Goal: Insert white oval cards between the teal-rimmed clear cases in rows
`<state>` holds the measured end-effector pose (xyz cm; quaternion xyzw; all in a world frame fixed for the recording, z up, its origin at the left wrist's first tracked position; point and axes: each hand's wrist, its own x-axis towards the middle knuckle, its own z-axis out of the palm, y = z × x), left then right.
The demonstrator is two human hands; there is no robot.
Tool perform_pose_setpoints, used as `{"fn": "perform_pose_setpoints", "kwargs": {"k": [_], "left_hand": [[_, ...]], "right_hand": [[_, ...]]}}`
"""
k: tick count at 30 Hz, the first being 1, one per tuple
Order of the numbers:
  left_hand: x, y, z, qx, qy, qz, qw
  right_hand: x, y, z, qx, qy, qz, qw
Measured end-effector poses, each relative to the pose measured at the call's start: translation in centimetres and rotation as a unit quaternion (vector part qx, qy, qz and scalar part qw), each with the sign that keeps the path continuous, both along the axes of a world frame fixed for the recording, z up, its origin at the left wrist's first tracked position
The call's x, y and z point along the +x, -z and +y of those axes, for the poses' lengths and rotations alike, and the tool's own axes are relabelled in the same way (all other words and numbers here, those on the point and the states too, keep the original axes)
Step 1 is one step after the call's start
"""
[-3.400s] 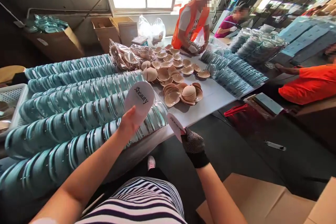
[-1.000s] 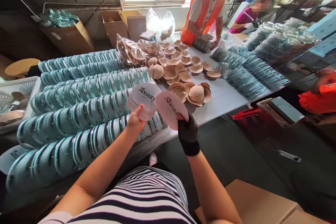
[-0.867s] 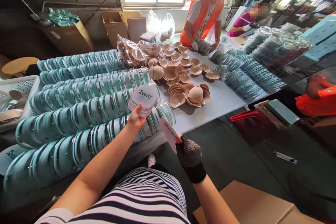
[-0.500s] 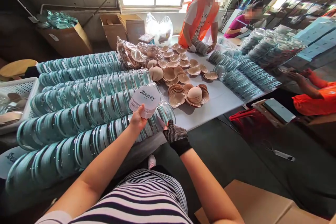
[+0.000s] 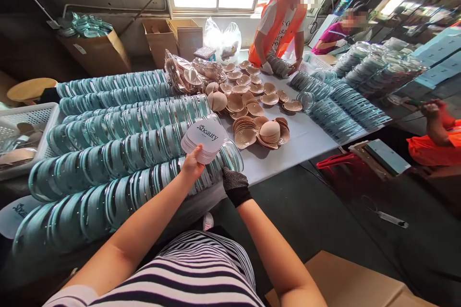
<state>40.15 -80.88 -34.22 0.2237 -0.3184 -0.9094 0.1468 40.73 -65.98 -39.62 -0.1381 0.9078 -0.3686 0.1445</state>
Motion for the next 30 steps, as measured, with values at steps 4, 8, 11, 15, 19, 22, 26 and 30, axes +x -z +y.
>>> {"fn": "perform_pose_setpoints", "kwargs": {"k": [4, 8, 11, 15, 19, 22, 26, 30], "left_hand": [[0.2, 0.4, 0.4, -0.038, 0.002, 0.019, 0.999], [0.0, 0.7, 0.9, -0.042, -0.026, 0.037, 0.998], [0.2, 0.3, 1.3, -0.043, -0.029, 0.048, 0.997], [1.9, -0.6, 1.3, -0.072, -0.023, 0.045, 0.996], [3.7, -0.3, 0.9, -0.120, -0.055, 0.039, 0.991], [4.1, 0.1, 0.5, -0.090, -0.024, 0.037, 0.995], [3.4, -0.7, -1.2, -0.010, -0.059, 0.021, 0.998], [2.4, -1.5, -3.5, 0.029, -0.062, 0.013, 0.998]], "right_hand": [[-0.2, -0.5, 0.8, -0.171, -0.044, -0.174, 0.969], [-2.2, -2.5, 1.7, -0.162, -0.031, -0.102, 0.981], [-4.5, -5.1, 2.0, -0.144, 0.063, 0.121, 0.980], [-5.0, -8.1, 0.8, -0.036, 0.044, 0.328, 0.943], [-1.8, -8.5, -1.4, 0.041, 0.000, 0.411, 0.911], [-0.3, -7.7, -2.0, 0.024, 0.013, 0.328, 0.944], [1.3, -6.3, 1.2, 0.002, 0.186, 0.268, 0.945], [6.4, -4.2, 5.3, 0.026, 0.075, 0.272, 0.959]]}}
